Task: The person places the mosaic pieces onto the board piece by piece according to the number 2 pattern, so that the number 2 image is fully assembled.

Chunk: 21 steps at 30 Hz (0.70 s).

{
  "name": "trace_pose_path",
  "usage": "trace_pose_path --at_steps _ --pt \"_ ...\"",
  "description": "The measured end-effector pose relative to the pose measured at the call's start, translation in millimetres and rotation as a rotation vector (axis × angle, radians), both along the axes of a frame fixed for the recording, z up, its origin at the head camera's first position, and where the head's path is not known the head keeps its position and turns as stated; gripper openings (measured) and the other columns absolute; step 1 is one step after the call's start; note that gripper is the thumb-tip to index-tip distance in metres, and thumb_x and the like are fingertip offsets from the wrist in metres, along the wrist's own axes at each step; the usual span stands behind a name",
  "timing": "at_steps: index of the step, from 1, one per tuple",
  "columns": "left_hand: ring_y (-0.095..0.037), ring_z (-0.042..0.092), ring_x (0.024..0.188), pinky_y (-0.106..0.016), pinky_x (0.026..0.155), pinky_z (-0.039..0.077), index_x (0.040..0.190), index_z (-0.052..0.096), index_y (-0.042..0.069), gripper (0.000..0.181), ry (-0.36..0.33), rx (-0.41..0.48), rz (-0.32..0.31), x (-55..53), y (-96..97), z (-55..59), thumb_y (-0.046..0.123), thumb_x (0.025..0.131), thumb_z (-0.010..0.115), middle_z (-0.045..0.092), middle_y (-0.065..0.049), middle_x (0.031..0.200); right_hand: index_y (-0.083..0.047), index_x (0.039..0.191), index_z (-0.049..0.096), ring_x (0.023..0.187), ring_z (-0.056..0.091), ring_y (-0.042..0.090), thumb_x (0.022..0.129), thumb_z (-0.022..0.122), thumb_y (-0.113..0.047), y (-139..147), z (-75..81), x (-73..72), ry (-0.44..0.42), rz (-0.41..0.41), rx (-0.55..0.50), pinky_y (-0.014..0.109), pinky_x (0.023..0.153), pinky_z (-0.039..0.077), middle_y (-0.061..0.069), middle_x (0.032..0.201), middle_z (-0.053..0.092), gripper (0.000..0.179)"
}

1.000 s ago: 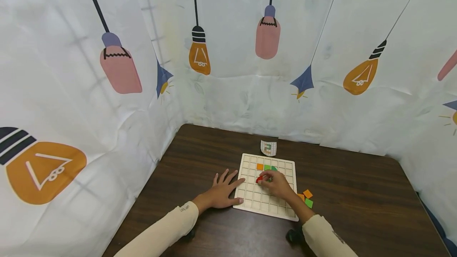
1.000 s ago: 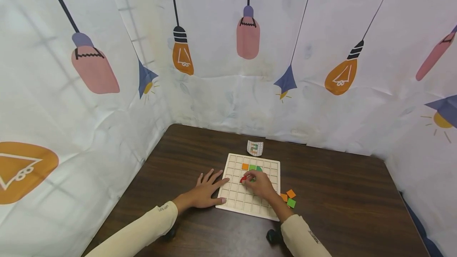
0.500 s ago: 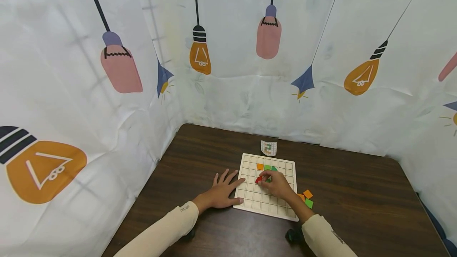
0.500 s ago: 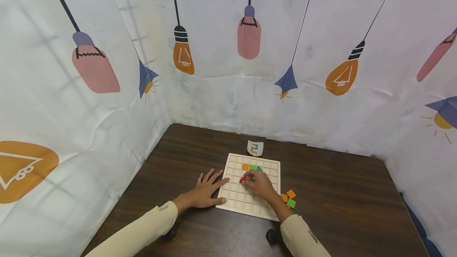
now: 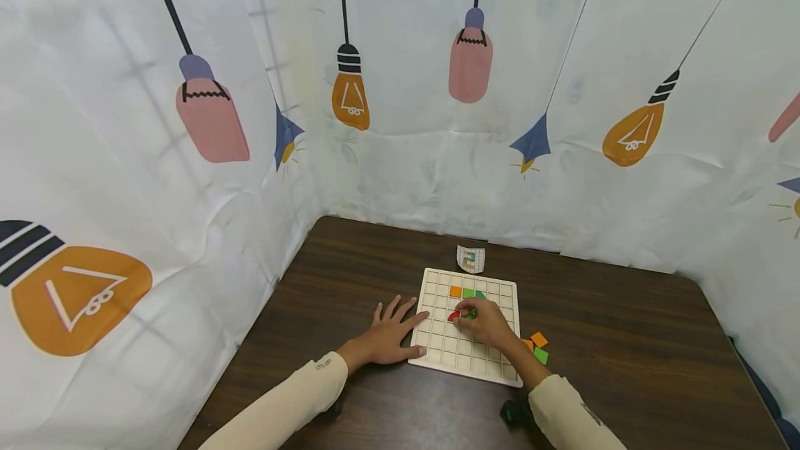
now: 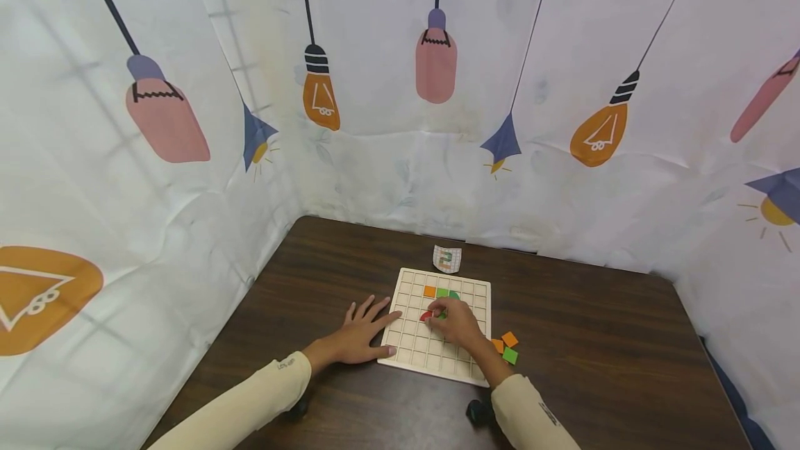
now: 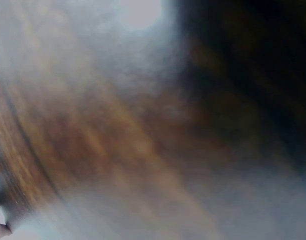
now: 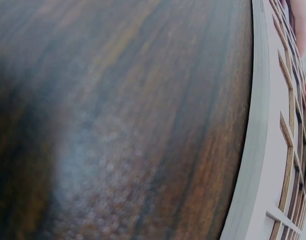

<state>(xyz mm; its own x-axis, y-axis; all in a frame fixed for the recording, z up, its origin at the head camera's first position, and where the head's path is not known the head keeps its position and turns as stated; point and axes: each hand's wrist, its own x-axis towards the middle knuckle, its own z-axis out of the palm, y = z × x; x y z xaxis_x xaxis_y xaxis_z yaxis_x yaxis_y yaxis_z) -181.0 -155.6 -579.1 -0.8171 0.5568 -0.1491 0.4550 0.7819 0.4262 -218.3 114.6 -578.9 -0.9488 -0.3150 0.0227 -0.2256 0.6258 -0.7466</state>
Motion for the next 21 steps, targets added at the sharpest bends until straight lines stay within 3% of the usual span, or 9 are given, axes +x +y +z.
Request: trace_pose_path --at_steps 21 --pt "-0.044 0.004 0.154 -0.076 0.112 0.008 0.161 0.025 0.034 0.076 0.002 -0.006 -0.003 -0.3 -0.3 -0.9 0.068 0.096 0.048 0.011 -0.007 0.169 -0.01 0.099 0.075 0.076 0.054 0.008 0.085 0.081 -0.013 -0.6 2.8 2.7 0.008 0.005 0.01 0.027 0.07 0.047 -0.006 0.083 0.064 0.016"
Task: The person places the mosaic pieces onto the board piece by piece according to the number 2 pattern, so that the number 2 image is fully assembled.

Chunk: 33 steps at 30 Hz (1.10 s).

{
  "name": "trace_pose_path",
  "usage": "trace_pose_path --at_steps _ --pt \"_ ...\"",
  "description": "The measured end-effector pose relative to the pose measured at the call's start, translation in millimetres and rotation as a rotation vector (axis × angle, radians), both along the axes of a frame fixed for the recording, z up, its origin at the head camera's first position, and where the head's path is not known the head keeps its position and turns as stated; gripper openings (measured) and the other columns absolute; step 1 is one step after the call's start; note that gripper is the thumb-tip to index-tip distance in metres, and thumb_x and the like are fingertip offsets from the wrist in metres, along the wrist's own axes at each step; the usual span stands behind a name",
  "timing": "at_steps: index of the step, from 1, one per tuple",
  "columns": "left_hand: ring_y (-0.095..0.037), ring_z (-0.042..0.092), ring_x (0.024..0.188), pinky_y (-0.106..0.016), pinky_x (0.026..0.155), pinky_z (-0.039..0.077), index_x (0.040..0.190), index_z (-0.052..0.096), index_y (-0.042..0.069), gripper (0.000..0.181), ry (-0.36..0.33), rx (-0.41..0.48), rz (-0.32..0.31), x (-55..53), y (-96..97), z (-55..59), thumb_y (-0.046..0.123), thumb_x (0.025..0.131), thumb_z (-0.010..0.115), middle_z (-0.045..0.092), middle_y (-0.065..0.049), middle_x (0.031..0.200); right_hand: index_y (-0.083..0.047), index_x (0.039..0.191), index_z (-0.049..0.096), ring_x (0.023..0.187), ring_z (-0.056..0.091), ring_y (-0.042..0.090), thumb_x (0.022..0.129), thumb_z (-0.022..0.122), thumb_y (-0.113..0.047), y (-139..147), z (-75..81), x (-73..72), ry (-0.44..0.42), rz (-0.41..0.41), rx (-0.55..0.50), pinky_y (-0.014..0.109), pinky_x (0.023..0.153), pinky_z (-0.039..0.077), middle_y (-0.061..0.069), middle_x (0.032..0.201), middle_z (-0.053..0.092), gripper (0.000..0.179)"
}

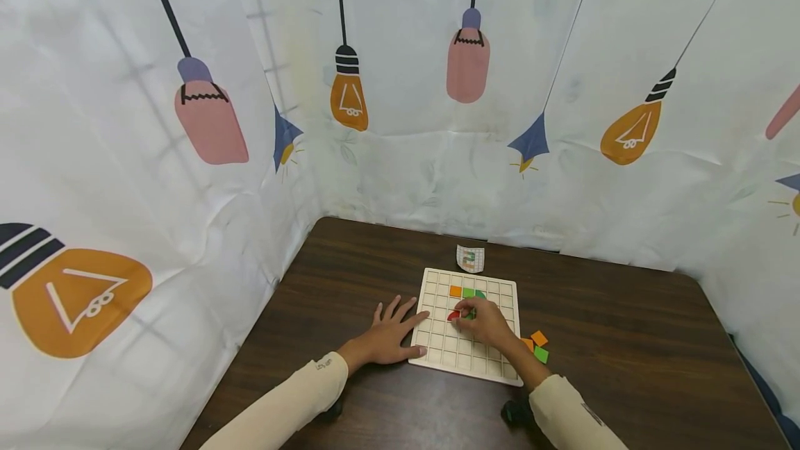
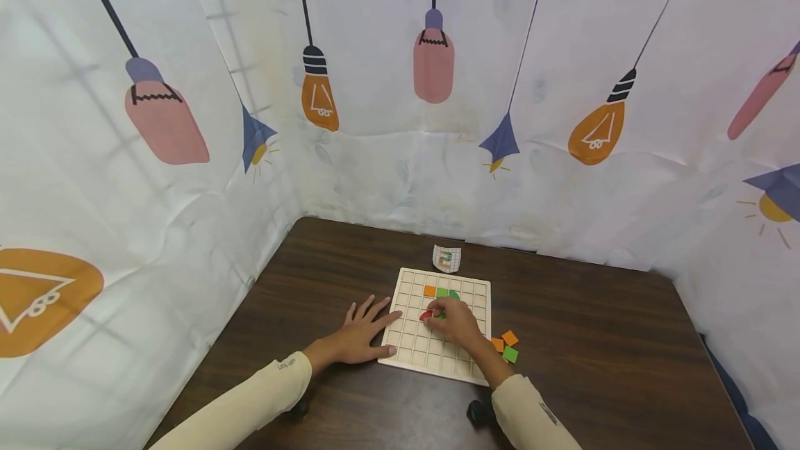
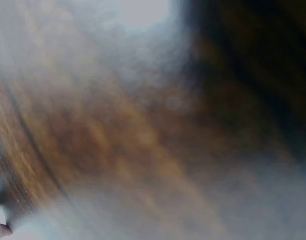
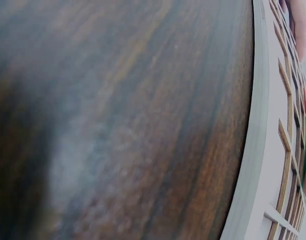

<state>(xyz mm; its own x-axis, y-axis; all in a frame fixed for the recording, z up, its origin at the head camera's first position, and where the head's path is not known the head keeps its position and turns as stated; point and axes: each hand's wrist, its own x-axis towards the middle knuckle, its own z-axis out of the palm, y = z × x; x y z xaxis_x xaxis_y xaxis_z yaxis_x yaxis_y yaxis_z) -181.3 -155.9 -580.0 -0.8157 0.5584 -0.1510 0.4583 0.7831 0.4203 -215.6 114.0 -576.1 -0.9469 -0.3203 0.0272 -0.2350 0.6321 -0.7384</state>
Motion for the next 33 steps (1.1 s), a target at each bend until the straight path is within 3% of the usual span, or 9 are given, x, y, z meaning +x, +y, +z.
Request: trace_pose_path --at_steps 10,17,23,29,33 --pt "-0.045 0.004 0.154 -0.077 0.112 0.008 0.161 0.025 0.032 0.076 -0.008 0.006 -0.011 1.9 1.2 -0.4 0.067 0.097 0.048 0.011 -0.01 0.169 -0.009 0.105 0.073 0.069 0.052 0.006 0.092 0.074 -0.019 31 -0.5 10.1 -0.008 0.073 -0.071 0.025 0.063 0.045 -0.005 0.082 0.063 0.017" --pt "-0.045 0.004 0.154 -0.076 0.112 0.008 0.16 0.026 0.032 0.076 -0.004 0.021 -0.002 2.4 0.8 -0.1 0.067 0.096 0.049 0.012 -0.009 0.169 -0.011 0.107 0.074 0.066 0.053 0.005 0.096 0.07 -0.023 65 5.4 19.7 -0.044 0.03 -0.039 0.024 0.058 0.046 -0.003 0.086 0.066 0.016" --pt "-0.045 0.006 0.154 -0.076 0.112 0.009 0.16 0.026 0.033 0.077 0.004 0.016 -0.003 2.0 0.8 1.5 0.068 0.096 0.048 0.013 -0.009 0.169 -0.005 0.109 0.072 0.068 0.059 0.01 0.097 0.069 -0.024 94 17.9 30.6 -0.051 0.003 -0.042 0.027 0.054 0.048 0.003 0.09 0.069 0.023" --pt "-0.046 0.006 0.154 -0.076 0.112 0.009 0.16 0.026 0.032 0.076 0.0 0.016 -0.006 1.9 1.1 4.1 0.067 0.096 0.049 0.013 -0.009 0.169 -0.004 0.106 0.072 0.071 0.057 0.004 0.094 0.072 -0.019 120 20.0 39.8 -0.003 0.014 -0.037 0.024 0.059 0.049 -0.003 0.084 0.066 0.019" --pt "-0.046 0.005 0.154 -0.076 0.112 0.008 0.161 0.026 0.032 0.076 -0.002 0.014 -0.002 3.1 -0.3 3.9 0.067 0.096 0.048 0.012 -0.009 0.169 -0.002 0.108 0.071 0.057 0.051 0.002 0.093 0.074 -0.019 136 18.7 45.9 0.003 0.06 -0.07 0.025 0.052 0.047 0.001 0.087 0.066 0.023"
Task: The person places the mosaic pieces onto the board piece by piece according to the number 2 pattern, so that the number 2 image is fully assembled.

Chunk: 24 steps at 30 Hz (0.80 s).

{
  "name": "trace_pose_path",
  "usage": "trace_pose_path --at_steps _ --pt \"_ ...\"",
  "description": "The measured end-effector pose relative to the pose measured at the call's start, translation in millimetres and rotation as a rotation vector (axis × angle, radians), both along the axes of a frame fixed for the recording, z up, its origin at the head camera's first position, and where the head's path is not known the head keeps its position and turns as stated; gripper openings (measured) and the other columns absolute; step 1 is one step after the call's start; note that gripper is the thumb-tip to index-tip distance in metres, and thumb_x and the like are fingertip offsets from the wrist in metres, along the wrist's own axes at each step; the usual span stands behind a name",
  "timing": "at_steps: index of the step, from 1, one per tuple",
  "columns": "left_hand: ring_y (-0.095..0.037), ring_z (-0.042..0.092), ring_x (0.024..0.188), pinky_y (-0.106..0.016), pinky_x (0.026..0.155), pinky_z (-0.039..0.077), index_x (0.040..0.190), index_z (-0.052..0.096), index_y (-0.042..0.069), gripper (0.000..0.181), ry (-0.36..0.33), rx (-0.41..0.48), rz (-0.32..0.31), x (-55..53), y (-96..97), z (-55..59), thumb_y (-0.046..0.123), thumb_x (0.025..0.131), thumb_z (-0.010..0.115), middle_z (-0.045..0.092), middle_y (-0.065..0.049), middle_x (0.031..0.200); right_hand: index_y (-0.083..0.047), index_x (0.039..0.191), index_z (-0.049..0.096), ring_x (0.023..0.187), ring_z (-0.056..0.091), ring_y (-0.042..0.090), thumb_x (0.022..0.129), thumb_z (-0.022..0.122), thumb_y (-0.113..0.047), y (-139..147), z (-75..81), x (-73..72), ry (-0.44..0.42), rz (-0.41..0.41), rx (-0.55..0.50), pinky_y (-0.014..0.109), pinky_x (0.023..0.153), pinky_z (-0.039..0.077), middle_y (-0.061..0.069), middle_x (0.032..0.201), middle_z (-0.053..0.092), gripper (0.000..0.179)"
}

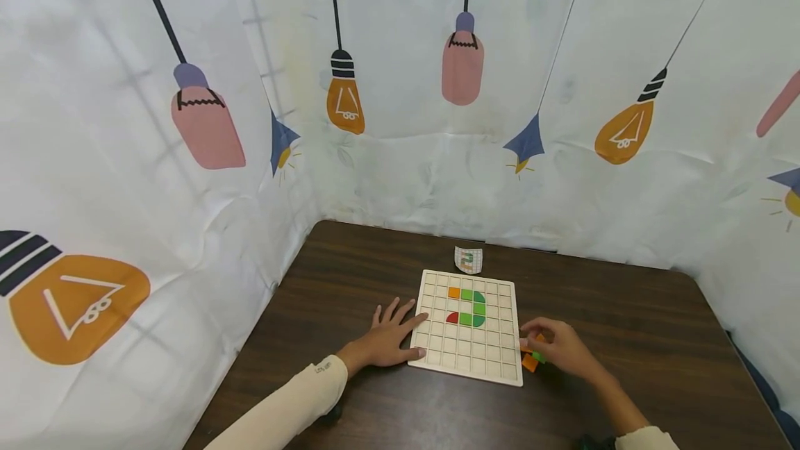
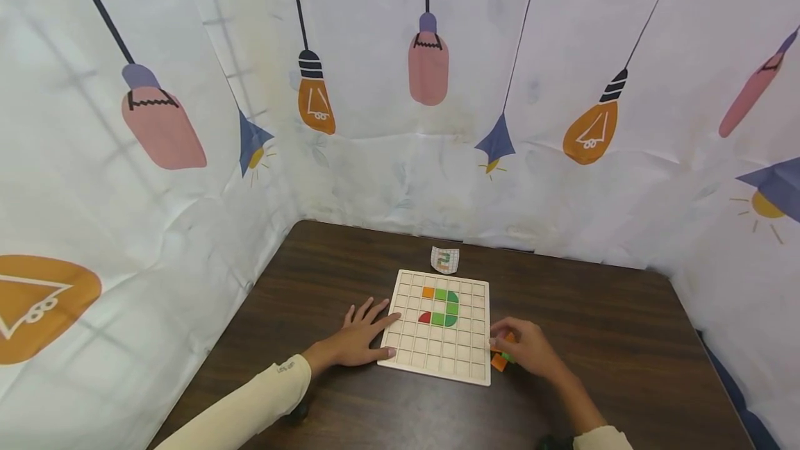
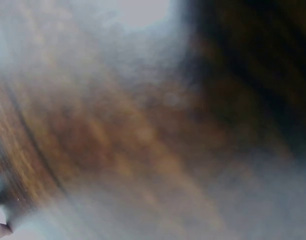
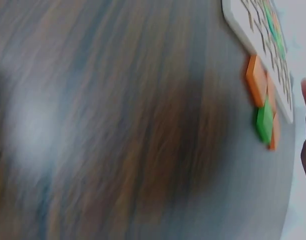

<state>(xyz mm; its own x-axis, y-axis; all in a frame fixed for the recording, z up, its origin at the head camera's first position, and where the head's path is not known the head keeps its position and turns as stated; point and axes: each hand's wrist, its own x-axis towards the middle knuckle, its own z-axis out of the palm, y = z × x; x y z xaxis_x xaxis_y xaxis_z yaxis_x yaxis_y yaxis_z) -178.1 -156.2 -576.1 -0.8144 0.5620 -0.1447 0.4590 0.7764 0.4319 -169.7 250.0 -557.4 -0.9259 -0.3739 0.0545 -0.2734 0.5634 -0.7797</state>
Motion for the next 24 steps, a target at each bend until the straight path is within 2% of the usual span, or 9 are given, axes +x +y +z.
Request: trace_pose_path --at_steps 3,6,10,16,24 --pt "-0.045 0.005 0.154 -0.076 0.112 0.008 0.16 0.027 0.032 0.077 -0.002 0.001 0.012 1.1 -0.5 -0.2 0.068 0.096 0.048 0.013 -0.009 0.169 -0.003 0.111 0.07 0.047 0.046 0.002 0.092 0.075 -0.022 11 -1.0 4.9 -0.025 0.0 -0.007 0.027 0.046 0.047 0.006 0.094 0.066 0.027" --pt "-0.046 0.006 0.154 -0.076 0.112 0.009 0.16 0.028 0.032 0.077 0.0 0.001 0.017 1.6 -0.1 0.0 0.068 0.096 0.049 0.013 -0.008 0.169 -0.005 0.112 0.07 0.045 0.045 0.002 0.092 0.075 -0.023 21 -1.8 10.4 -0.031 -0.029 0.013 0.027 0.045 0.047 0.009 0.099 0.067 0.028" --pt "-0.046 0.006 0.154 -0.077 0.112 0.009 0.16 0.027 0.032 0.077 0.009 0.0 0.007 -1.2 2.1 -0.7 0.068 0.096 0.049 0.013 -0.008 0.169 -0.006 0.112 0.07 0.049 0.047 0.003 0.091 0.077 -0.023 32 -5.1 18.1 -0.038 -0.074 0.066 0.026 0.046 0.046 0.01 0.104 0.066 0.028" --pt "-0.046 0.007 0.154 -0.076 0.112 0.009 0.16 0.028 0.031 0.076 0.009 0.001 0.007 -1.5 2.8 0.6 0.066 0.096 0.05 0.014 -0.009 0.169 -0.012 0.112 0.071 0.06 0.045 0.003 0.086 0.081 -0.026 33 -13.4 23.6 -0.05 -0.113 0.168 0.024 0.053 0.042 0.006 0.109 0.064 0.031" --pt "-0.046 0.007 0.153 -0.076 0.112 0.01 0.16 0.029 0.03 0.076 0.005 0.0 0.002 0.5 3.0 4.7 0.065 0.096 0.051 0.015 -0.01 0.168 -0.01 0.11 0.073 0.063 0.043 0.001 0.084 0.082 -0.021 26 -17.2 26.1 0.017 -0.133 0.203 0.022 0.056 0.04 0.001 0.103 0.064 0.029"
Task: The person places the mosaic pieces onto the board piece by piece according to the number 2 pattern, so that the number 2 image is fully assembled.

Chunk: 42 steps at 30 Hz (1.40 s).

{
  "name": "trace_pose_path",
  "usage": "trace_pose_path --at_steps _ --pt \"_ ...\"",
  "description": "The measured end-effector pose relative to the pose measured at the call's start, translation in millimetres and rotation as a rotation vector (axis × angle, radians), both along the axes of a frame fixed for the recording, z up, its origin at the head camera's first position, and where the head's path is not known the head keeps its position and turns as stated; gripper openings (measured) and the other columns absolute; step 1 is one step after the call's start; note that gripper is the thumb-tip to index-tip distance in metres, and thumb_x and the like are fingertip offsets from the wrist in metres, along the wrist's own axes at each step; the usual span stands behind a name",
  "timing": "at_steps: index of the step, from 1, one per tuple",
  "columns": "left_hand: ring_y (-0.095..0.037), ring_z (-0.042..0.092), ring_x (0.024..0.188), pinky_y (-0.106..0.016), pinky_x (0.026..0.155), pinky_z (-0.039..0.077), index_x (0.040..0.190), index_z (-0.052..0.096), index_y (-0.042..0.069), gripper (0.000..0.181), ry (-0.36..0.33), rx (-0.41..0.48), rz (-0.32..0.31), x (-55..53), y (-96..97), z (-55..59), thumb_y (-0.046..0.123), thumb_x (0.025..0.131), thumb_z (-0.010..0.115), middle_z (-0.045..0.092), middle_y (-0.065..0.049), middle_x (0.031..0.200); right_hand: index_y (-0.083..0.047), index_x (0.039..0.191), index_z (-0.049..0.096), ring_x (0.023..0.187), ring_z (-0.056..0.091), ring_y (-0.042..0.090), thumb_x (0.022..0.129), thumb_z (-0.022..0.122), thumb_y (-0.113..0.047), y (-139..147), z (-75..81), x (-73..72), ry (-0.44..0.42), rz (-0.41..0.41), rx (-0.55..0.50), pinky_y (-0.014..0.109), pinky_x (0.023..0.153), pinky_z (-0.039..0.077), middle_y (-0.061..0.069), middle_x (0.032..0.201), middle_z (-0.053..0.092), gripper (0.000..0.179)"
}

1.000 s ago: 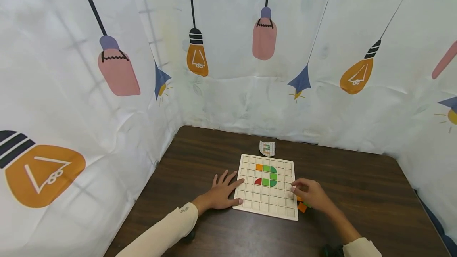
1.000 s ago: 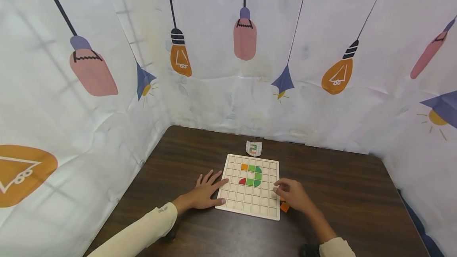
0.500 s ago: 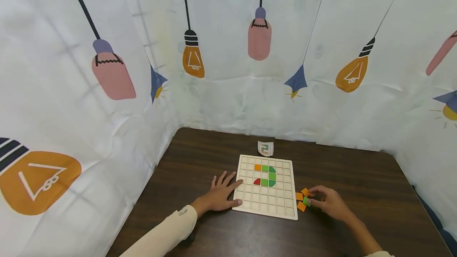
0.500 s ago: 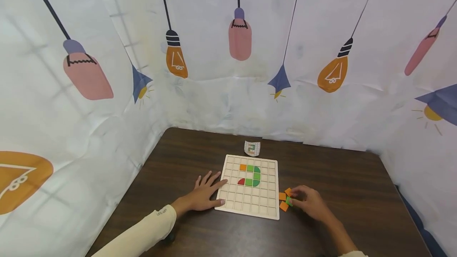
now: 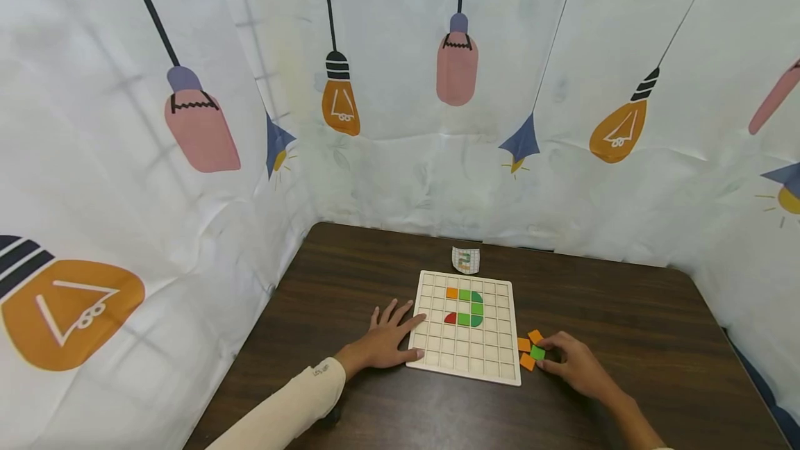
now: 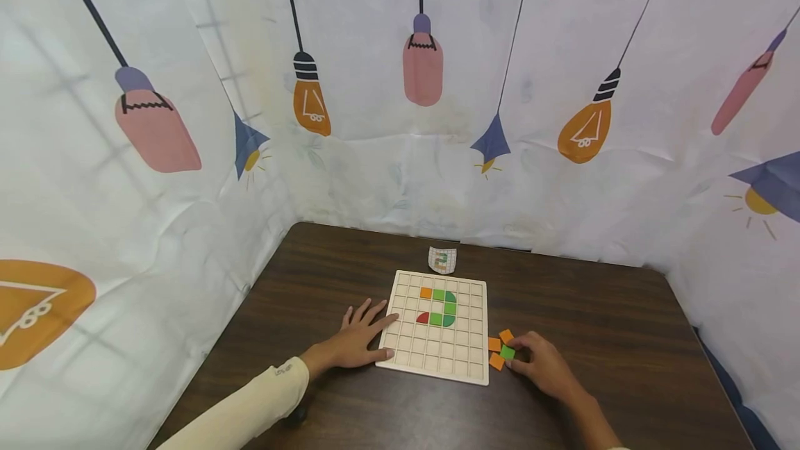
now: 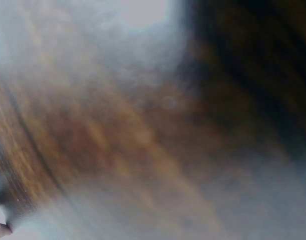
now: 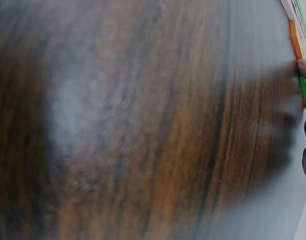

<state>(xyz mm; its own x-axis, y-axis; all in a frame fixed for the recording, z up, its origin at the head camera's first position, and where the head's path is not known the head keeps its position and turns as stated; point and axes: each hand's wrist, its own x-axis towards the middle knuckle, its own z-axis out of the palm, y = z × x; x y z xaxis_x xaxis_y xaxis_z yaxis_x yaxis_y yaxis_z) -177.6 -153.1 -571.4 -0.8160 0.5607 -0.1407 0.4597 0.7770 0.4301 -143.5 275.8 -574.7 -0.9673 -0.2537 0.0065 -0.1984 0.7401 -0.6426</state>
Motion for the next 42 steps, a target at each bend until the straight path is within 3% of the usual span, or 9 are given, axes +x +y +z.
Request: trace_pose_path --at_steps 11,23,31,42 --pt "-0.046 0.007 0.153 -0.077 0.112 0.009 0.16 0.028 0.03 0.076 -0.001 0.01 -0.005 0.3 -1.1 -1.6 0.064 0.097 0.051 0.014 -0.011 0.168 -0.006 0.114 0.075 0.063 0.041 0.002 0.084 0.082 -0.02 -4.5 -2.3 -1.7 0.019 -0.004 0.03 0.022 0.056 0.039 -0.001 0.099 0.064 0.034" --pt "-0.046 0.006 0.154 -0.076 0.112 0.009 0.16 0.027 0.031 0.076 -0.007 -0.002 -0.001 0.3 -0.7 -2.1 0.065 0.097 0.05 0.013 -0.01 0.169 -0.014 0.107 0.071 0.067 0.041 0.001 0.086 0.08 -0.018 -6.2 -4.6 -2.2 0.041 0.01 0.081 0.023 0.059 0.039 0.001 0.103 0.062 0.023" --pt "-0.045 0.006 0.154 -0.076 0.113 0.009 0.16 0.026 0.032 0.076 -0.002 -0.01 0.003 -0.6 -0.1 -2.9 0.066 0.096 0.049 0.013 -0.009 0.169 -0.011 0.111 0.07 0.076 0.049 0.003 0.085 0.081 -0.02 -7.2 -2.3 -4.4 0.039 -0.003 0.099 0.023 0.062 0.041 -0.004 0.098 0.063 0.029" --pt "-0.046 0.007 0.154 -0.076 0.112 0.009 0.16 0.026 0.032 0.076 0.006 -0.011 -0.003 -0.6 -0.3 -3.2 0.067 0.097 0.049 0.013 -0.01 0.169 -0.016 0.107 0.066 0.071 0.048 0.001 0.091 0.075 -0.023 -2.6 -1.8 -5.4 -0.036 0.049 0.008 0.023 0.059 0.041 -0.006 0.087 0.059 0.02"
